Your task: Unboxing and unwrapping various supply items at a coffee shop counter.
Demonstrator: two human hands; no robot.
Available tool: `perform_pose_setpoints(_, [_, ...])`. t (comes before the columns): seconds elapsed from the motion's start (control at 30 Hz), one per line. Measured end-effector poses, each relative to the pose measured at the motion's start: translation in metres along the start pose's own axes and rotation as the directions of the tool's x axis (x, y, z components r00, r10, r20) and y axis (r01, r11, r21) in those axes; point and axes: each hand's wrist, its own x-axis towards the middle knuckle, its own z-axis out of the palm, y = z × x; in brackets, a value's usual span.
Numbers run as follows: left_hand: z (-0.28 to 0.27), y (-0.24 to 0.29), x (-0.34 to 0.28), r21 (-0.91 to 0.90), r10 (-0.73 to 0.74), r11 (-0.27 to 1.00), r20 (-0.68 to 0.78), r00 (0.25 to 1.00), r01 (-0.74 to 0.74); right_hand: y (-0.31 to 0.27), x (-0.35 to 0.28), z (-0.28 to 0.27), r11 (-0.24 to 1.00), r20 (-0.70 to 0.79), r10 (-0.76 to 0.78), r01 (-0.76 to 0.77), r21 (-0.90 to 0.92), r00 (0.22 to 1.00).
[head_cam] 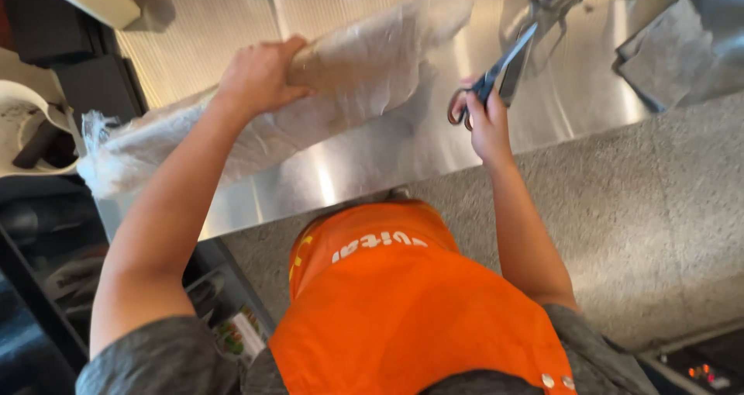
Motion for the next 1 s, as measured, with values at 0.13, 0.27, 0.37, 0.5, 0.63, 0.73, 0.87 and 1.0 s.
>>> perform_pose_setpoints(0.13, [-0.006,-0.005,0.004,-0.004,0.111,0.994,-0.114,0.987,-0.112,-0.050,0.003,-0.028,0.993,0.057,0.110,-0.107,-0.049,0.992])
perform_pose_setpoints(0.27, [-0.004,0.011,-0.005,0.015,0.136,0.991,-0.130,0.982,-0.136,-0.094,0.012,-0.079,0.939,0.358,0.231,-0.303,0.159,0.904])
perform_pose_setpoints(0.37, [0.004,0.013,-0.002,0.074,0.169,0.985,-0.194,0.966,-0.158,-0.102,0.033,-0.118,0.942,0.530,0.226,-0.322,0.095,0.817])
perform_pose_setpoints(0.5, [0.029,0.040,0.005,0.215,0.079,0.976,-0.274,0.958,-0.019,-0.102,0.046,-0.144,0.943,0.536,0.313,-0.191,-0.271,0.784])
perform_pose_setpoints(0.63, [0.047,0.057,0.004,0.262,0.024,0.959,-0.450,0.893,0.106,-0.089,0.056,-0.149,0.890,0.509,0.392,-0.175,-0.422,0.766])
perform_pose_setpoints(0.73, [0.053,0.066,-0.008,0.207,0.054,0.973,-0.630,0.775,0.100,-0.080,0.048,-0.149,0.901,0.869,0.263,-0.429,-0.065,0.420])
perform_pose_setpoints(0.87, [0.056,0.080,-0.026,0.180,0.056,0.980,-0.650,0.758,0.082,-0.073,0.025,-0.117,0.729,0.891,0.414,-0.654,-0.202,0.186])
perform_pose_setpoints(1.0, [0.050,0.097,-0.025,0.140,0.103,0.990,-0.609,0.787,-0.021,-0.042,0.033,-0.092,0.821,0.871,0.388,-0.542,-0.179,0.300])
